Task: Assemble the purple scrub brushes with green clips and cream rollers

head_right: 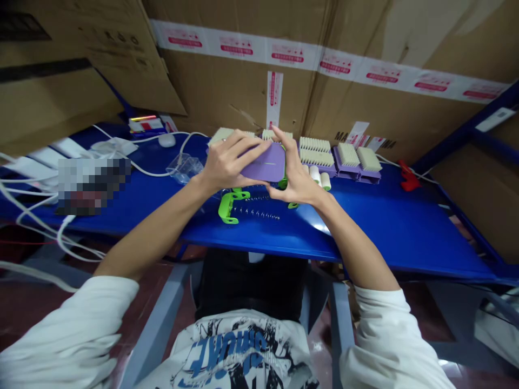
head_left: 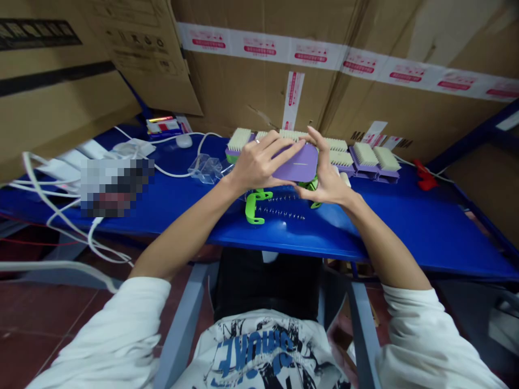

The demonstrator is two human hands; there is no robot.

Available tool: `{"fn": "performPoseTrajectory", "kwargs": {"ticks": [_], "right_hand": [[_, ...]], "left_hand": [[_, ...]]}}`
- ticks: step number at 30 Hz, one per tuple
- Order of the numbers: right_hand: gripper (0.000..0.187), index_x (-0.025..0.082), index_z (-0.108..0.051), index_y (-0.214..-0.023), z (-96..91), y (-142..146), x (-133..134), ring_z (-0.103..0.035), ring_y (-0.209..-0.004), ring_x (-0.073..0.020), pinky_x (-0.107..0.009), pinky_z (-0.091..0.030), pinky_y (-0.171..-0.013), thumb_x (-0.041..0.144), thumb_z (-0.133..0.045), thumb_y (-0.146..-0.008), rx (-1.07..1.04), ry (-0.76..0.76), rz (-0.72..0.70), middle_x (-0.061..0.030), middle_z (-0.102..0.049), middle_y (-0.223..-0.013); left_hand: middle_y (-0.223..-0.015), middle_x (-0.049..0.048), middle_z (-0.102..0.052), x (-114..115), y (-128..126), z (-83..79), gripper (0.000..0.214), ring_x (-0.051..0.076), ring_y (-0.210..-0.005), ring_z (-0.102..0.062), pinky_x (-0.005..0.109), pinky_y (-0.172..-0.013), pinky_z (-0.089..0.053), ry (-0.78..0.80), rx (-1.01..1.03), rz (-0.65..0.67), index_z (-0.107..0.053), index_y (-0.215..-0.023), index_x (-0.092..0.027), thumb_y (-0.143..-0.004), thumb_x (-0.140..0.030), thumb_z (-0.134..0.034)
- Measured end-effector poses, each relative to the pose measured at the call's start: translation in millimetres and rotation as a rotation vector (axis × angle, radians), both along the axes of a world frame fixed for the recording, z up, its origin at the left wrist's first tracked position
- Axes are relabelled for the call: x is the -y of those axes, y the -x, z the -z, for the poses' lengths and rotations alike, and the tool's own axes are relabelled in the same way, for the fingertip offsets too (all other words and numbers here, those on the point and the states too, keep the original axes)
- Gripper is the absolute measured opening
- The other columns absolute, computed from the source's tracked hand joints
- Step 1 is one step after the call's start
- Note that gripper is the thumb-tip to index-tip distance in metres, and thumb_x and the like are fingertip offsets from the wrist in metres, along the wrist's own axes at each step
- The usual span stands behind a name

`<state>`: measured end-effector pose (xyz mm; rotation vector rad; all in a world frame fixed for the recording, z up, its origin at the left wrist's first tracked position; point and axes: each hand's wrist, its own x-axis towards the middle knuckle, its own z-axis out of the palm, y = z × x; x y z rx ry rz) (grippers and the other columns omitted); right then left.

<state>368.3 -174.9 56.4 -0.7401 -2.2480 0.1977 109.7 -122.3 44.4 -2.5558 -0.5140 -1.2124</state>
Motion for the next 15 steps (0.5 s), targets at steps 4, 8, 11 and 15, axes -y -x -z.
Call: {"fn": "performPoseTrajectory", "kwargs": {"ticks": [4, 8, 11, 15], "right_hand": [[0.128, 0.041, -0.006, -0.185, -25.4, -16.1, 11.7, -0.048, -0.167, -0.0404, -0.063, -0.05, -0.135, 0.098, -0.066, -0.088, -0.098, 0.091, 0.055, -0.0102, -0.042, -0.184], [0.07, 0.031, -0.066, -0.158, -58.8, -70.7, 16.8, -0.077, -0.127, -0.0318, -0.052, -0.064, -0.112, 0.079, -0.052, -0.108, -0.096, 0.206, 0.274, -0.0094, -0.08, -0.143], [0.055, 0.021, -0.083, -0.129, -65.7, -108.4, 8.0, -0.081, -0.104, -0.0351, -0.057, -0.066, -0.1, 0.064, -0.076, -0.096, 0.229, 0.266, 0.495, -0.0131, -0.087, -0.118], [0.08, 0.018, -0.077, -0.148, -49.8, -120.4, -10.8, -0.081, -0.119, -0.0433, -0.062, -0.065, -0.107, 0.059, -0.091, -0.081, 0.534, 0.357, 0.485, -0.0196, -0.083, -0.141]], "left_hand": [[-0.14, 0.0179, -0.075, -13.0, 4.2, -1.1, 0.104, 0.047, -0.139, -0.066, 0.063, -0.115, -0.054, 0.17, 0.185, 0.062, -0.067, -0.16, -0.03, -0.08, -0.092, -0.085], [-0.145, 0.0122, -0.07, -33.9, 10.8, -3.5, 0.112, 0.042, -0.145, -0.057, 0.057, -0.121, -0.05, 0.349, 0.526, 0.107, -0.065, -0.158, -0.036, -0.064, -0.083, -0.103], [-0.139, 0.0011, -0.073, -58.1, 20.7, -4.5, 0.098, 0.031, -0.136, -0.061, 0.051, -0.12, -0.051, 0.582, 0.857, 0.272, -0.068, -0.145, -0.037, -0.065, -0.079, -0.105], [-0.113, -0.0015, -0.078, -76.7, 39.8, -10.1, 0.068, 0.031, -0.134, -0.061, 0.056, -0.113, -0.055, 0.926, 0.968, 0.473, -0.075, -0.115, -0.039, -0.072, -0.091, -0.089]]}}
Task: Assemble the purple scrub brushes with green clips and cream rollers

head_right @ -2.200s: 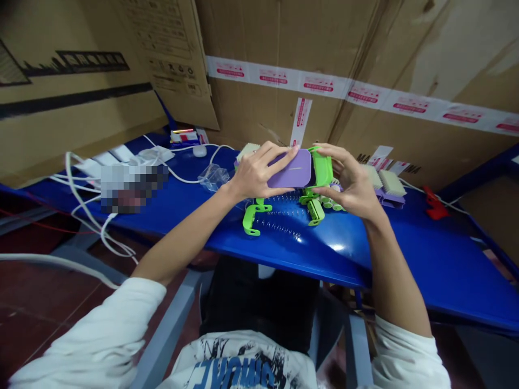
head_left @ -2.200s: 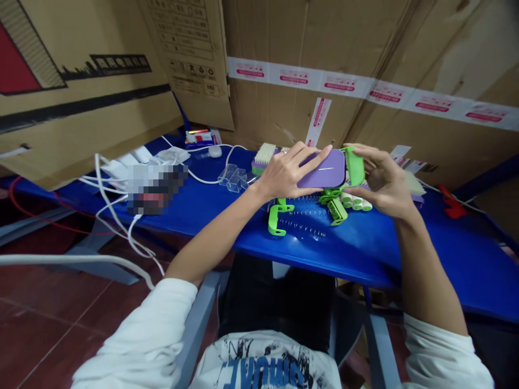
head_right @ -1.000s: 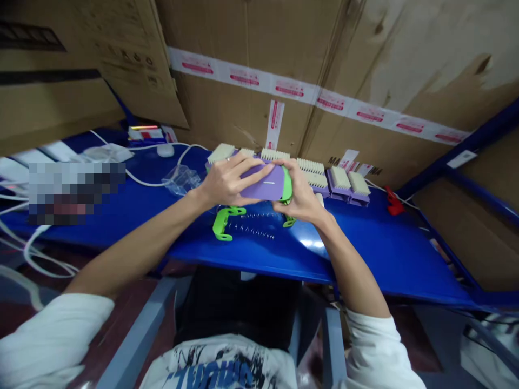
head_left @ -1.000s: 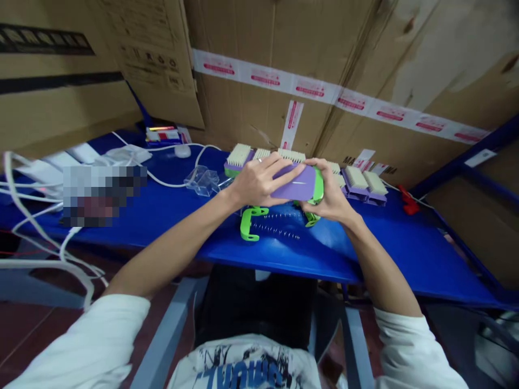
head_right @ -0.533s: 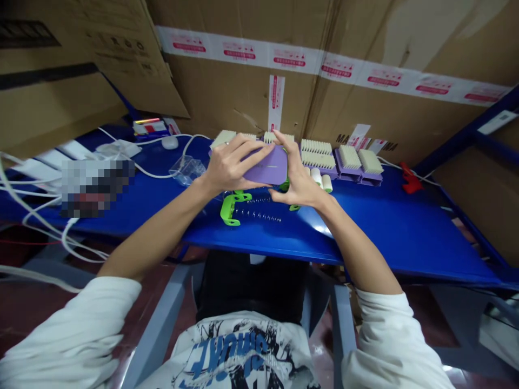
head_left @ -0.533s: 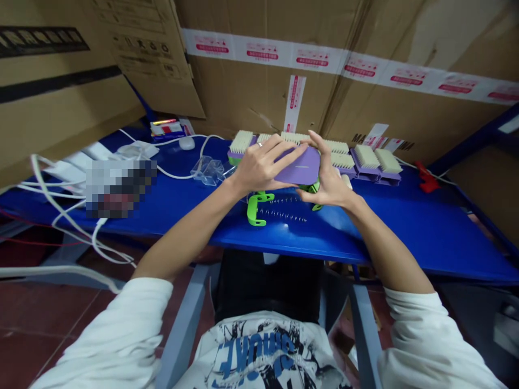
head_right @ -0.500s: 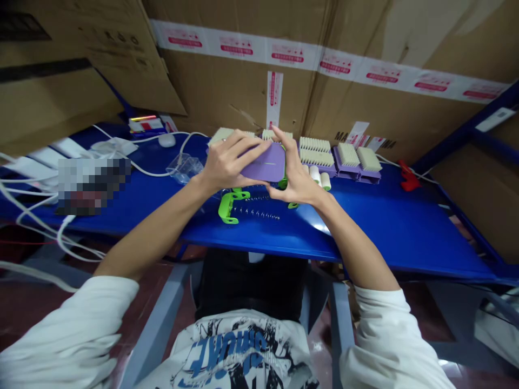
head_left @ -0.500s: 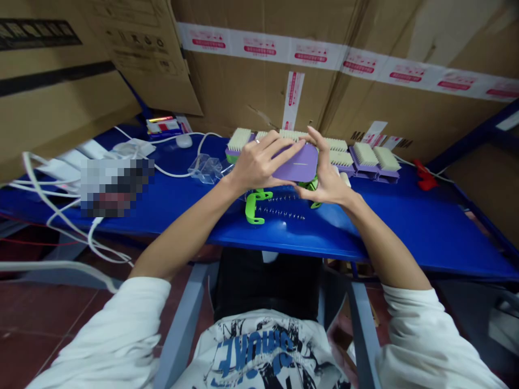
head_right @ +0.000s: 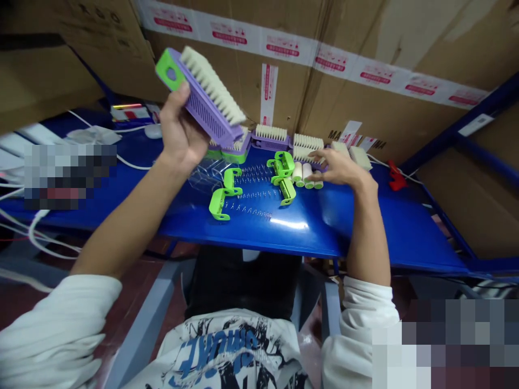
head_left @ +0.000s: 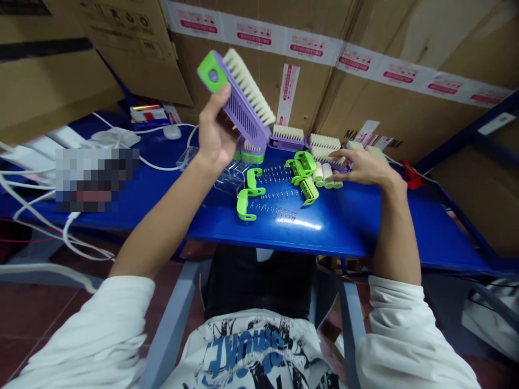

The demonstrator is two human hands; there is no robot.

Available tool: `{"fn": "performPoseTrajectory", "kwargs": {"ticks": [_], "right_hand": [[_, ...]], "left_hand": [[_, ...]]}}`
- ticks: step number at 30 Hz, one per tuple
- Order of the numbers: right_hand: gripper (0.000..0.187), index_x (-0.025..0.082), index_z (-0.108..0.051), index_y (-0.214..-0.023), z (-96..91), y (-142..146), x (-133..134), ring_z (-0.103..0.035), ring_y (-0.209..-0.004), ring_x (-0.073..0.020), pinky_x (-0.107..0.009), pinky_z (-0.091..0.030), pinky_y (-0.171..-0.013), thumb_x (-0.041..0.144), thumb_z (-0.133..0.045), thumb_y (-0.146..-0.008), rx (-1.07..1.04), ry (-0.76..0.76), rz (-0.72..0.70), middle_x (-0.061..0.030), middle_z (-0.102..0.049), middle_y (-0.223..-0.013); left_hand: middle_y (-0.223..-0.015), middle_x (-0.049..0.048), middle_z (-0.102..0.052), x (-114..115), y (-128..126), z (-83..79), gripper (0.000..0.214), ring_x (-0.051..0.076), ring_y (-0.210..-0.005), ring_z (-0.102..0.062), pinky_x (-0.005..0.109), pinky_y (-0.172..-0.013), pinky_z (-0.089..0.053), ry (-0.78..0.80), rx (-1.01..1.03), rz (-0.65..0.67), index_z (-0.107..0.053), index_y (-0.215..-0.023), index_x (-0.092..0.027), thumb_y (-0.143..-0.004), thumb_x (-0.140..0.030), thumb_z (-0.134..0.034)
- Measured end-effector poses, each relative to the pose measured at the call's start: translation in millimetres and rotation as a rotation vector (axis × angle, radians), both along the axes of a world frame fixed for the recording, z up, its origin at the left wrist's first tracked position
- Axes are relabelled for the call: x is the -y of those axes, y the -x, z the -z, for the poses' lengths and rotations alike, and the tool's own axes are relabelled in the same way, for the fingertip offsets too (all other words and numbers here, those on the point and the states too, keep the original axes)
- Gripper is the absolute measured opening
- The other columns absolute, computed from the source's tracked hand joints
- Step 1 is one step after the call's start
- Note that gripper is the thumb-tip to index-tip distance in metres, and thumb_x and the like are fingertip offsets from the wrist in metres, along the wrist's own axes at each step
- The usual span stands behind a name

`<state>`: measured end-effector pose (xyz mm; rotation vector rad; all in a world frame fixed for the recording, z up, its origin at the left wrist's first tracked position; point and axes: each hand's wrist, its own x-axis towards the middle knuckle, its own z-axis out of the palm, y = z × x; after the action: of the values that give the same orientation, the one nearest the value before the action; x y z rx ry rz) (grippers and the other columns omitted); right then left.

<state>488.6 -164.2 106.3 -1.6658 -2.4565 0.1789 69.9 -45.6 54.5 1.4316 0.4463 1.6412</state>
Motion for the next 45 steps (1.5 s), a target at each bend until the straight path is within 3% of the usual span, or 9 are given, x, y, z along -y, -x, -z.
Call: {"fn": "performPoseTrajectory", "kwargs": {"ticks": [6, 10, 13, 16, 20, 25, 30, 40, 45], "right_hand": [[0.094, 0.013, -0.066, -0.162, 16.6, 18.0, -9.8, -0.074, -0.134, -0.0474, -0.062, -0.061, -0.117, 0.051, -0.094, -0.081, 0.096, 0.009, -0.052, -0.0229, -0.078, -0.147], [0.096, 0.014, -0.062, -0.165, 9.0, 10.1, -3.2, -0.075, -0.126, -0.0455, -0.062, -0.062, -0.114, 0.045, -0.095, -0.08, 0.098, -0.027, -0.038, -0.0208, -0.079, -0.137], [0.087, 0.02, -0.071, -0.157, -3.3, 6.9, 8.3, -0.076, -0.117, -0.0416, -0.063, -0.064, -0.11, 0.059, -0.093, -0.083, -0.065, -0.21, -0.011, -0.0201, -0.074, -0.138], [0.085, 0.032, -0.066, -0.161, -9.8, 28.3, 22.8, -0.075, -0.121, -0.0369, -0.057, -0.069, -0.105, 0.073, -0.082, -0.089, -0.481, -0.333, -0.067, -0.0152, -0.064, -0.156], [0.096, 0.041, -0.049, -0.168, -0.8, 81.1, 35.1, -0.071, -0.138, -0.0388, -0.059, -0.068, -0.112, 0.082, -0.077, -0.086, -0.797, -0.236, -0.253, -0.0106, -0.058, -0.168], [0.104, 0.041, -0.019, -0.183, 15.3, 105.1, 33.4, -0.069, -0.14, -0.0401, -0.066, -0.065, -0.116, 0.086, -0.053, -0.096, -0.794, -0.168, -0.228, -0.0134, -0.064, -0.16], [0.102, 0.045, -0.004, -0.186, 18.7, 94.7, 30.4, -0.071, -0.14, -0.0431, -0.073, -0.064, -0.114, 0.086, -0.039, -0.1, -0.805, -0.171, -0.206, -0.0116, -0.065, -0.162], [0.099, 0.046, -0.004, -0.188, 18.6, 93.8, 37.3, -0.059, -0.16, -0.0485, -0.08, -0.059, -0.12, 0.085, -0.04, -0.104, -0.711, -0.309, -0.13, -0.0085, -0.065, -0.169], [0.099, 0.043, -0.019, -0.188, 14.7, 90.4, 36.8, -0.059, -0.161, -0.0464, -0.076, -0.059, -0.123, 0.091, -0.041, -0.104, -0.738, -0.275, -0.215, -0.0049, -0.058, -0.178]], "left_hand": [[-0.103, -0.0009, -0.081, 40.9, -11.6, -16.1, 0.04, 0.035, -0.138, -0.068, 0.054, -0.106, -0.063, 0.19, 0.098, 0.113, -0.074, -0.094, -0.04, -0.066, -0.065, -0.088], [-0.099, -0.0002, -0.081, 69.2, -32.1, -24.2, 0.03, 0.032, -0.127, -0.074, 0.044, -0.098, -0.067, 0.325, 0.321, 0.125, -0.07, -0.088, -0.033, -0.064, -0.037, -0.087], [-0.096, 0.0009, -0.078, 70.3, -34.1, -23.7, 0.027, 0.029, -0.12, -0.074, 0.039, -0.096, -0.066, 0.31, 0.353, 0.155, -0.067, -0.086, -0.029, -0.063, -0.026, -0.081], [-0.096, 0.0048, -0.077, 61.3, -28.0, -17.9, 0.023, 0.03, -0.118, -0.075, 0.044, -0.097, -0.066, 0.16, 0.167, 0.148, -0.068, -0.086, -0.027, -0.068, -0.037, -0.08], [-0.104, 0.0087, -0.081, 54.8, -24.6, -11.1, 0.035, 0.033, -0.117, -0.076, 0.054, -0.096, -0.067, -0.135, -0.206, 0.15, -0.077, -0.104, -0.031, -0.08, -0.056, -0.071], [-0.132, 0.0099, -0.077, 53.4, -32.5, -2.8, 0.073, 0.032, -0.129, -0.074, 0.049, -0.095, -0.068, -0.317, -0.298, 0.058, -0.062, -0.152, -0.036, -0.087, -0.067, -0.078], [-0.141, 0.0065, -0.066, 42.9, -39.6, 7.9, 0.112, 0.032, -0.13, -0.072, 0.04, -0.091, -0.066, -0.384, -0.267, -0.135, -0.043, -0.159, -0.043, -0.068, -0.071, -0.102], [-0.133, 0.0054, -0.063, 60.3, -51.5, 23.1, 0.098, 0.029, -0.113, -0.07, 0.046, -0.085, -0.061, -0.4, -0.337, -0.348, -0.042, -0.147, -0.04, -0.071, -0.055, -0.102], [-0.135, 0.0067, -0.062, 53.7, -49.0, 25.0, 0.101, 0.029, -0.114, -0.069, 0.046, -0.086, -0.061, -0.46, -0.301, -0.352, -0.041, -0.143, -0.039, -0.067, -0.059, -0.105]]}}
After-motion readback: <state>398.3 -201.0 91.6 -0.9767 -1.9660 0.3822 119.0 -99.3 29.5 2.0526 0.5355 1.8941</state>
